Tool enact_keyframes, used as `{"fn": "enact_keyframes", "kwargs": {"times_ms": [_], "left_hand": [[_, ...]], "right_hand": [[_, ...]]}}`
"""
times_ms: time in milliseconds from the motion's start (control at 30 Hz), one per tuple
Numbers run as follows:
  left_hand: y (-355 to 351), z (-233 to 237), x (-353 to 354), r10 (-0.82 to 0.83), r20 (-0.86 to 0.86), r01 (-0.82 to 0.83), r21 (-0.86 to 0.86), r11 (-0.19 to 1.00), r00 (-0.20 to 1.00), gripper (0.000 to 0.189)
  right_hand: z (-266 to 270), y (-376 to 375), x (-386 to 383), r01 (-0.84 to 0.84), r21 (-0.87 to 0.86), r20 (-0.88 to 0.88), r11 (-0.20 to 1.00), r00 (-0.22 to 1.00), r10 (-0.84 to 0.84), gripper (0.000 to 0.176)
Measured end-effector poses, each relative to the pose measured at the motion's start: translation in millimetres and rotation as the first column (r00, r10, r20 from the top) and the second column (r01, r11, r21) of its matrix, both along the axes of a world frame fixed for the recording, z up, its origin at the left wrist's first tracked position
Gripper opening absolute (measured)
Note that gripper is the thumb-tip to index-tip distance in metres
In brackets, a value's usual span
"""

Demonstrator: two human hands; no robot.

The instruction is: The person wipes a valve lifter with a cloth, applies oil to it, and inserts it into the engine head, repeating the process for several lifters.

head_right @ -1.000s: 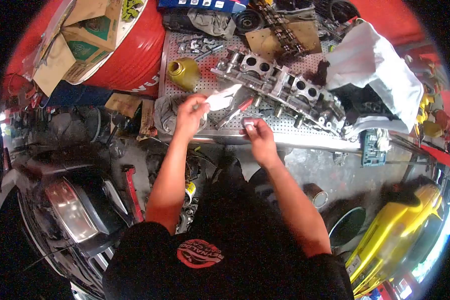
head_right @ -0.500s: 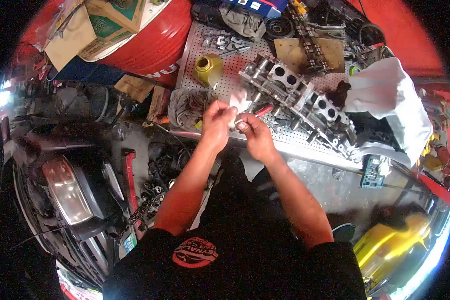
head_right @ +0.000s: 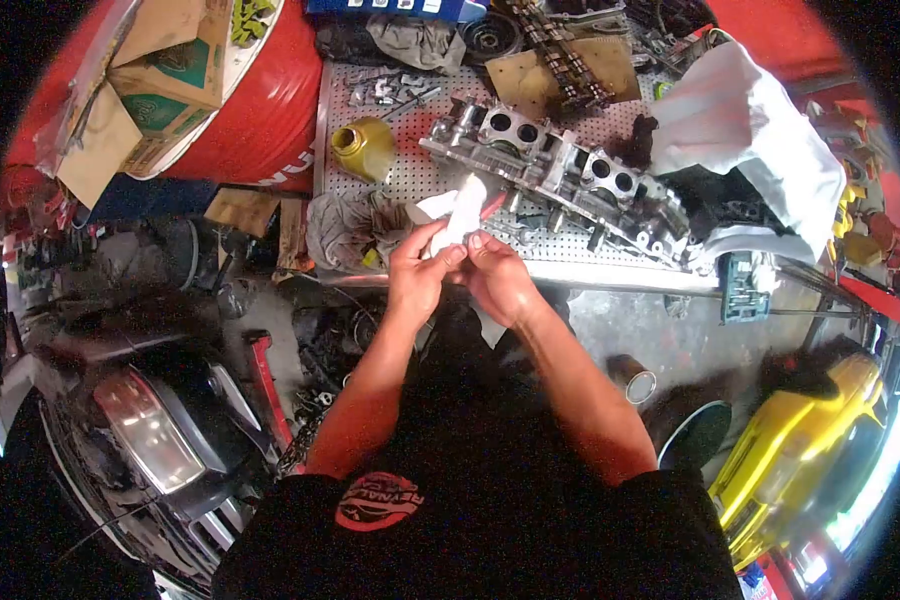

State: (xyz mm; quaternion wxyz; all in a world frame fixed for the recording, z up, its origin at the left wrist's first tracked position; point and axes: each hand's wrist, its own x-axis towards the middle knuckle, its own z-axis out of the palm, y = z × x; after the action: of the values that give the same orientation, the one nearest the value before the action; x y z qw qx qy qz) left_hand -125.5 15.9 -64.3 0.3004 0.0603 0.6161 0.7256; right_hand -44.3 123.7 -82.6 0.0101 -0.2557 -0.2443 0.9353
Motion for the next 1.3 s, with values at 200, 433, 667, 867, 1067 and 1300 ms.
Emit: {"fn": "enact_keyframes", "kwargs": {"times_ms": [200, 433, 667, 867, 1067, 1300], "left_hand": [[6, -8, -2, 0.095, 0.328, -0.123, 0.063, 0.99, 0.94, 0.013], [-16, -11, 28, -0.163, -0.041, 0.16, -0.054, 0.986, 0.986, 0.023], [-4, -8, 49, -0.249, -0.277, 0.186, -0.235, 0.954, 0.928, 0.024], [-20, 2, 51, -0.595, -0.256, 0.494, -0.365, 0.789, 0.762, 0.019], [-22, 20, 83, -0.68, -0.36, 0.418, -0.579, 0.7, 0.639, 0.025], [-16, 5, 43, -0.301, -0.28, 0.242, -0.225, 0.944, 0.912, 0.014]], "right_hand": [[10, -2, 9, -0.118, 0.107, 0.028, 0.987, 0.993, 0.116, 0.019], [46, -4, 14, -0.029, -0.007, 0.173, 1.0, 0.984, 0.03, 0.044], [3, -12, 31, 0.083, 0.47, 0.266, 0.879, 0.936, -0.231, 0.038], [11, -18, 57, -0.036, 0.487, 0.295, 0.873, 0.947, -0.125, 0.032], [16, -13, 86, -0.18, 0.613, 0.372, 0.769, 0.925, -0.08, 0.039], [-10, -4, 105, 0.304, 0.231, 0.319, 0.924, 0.874, -0.367, 0.024]]}}
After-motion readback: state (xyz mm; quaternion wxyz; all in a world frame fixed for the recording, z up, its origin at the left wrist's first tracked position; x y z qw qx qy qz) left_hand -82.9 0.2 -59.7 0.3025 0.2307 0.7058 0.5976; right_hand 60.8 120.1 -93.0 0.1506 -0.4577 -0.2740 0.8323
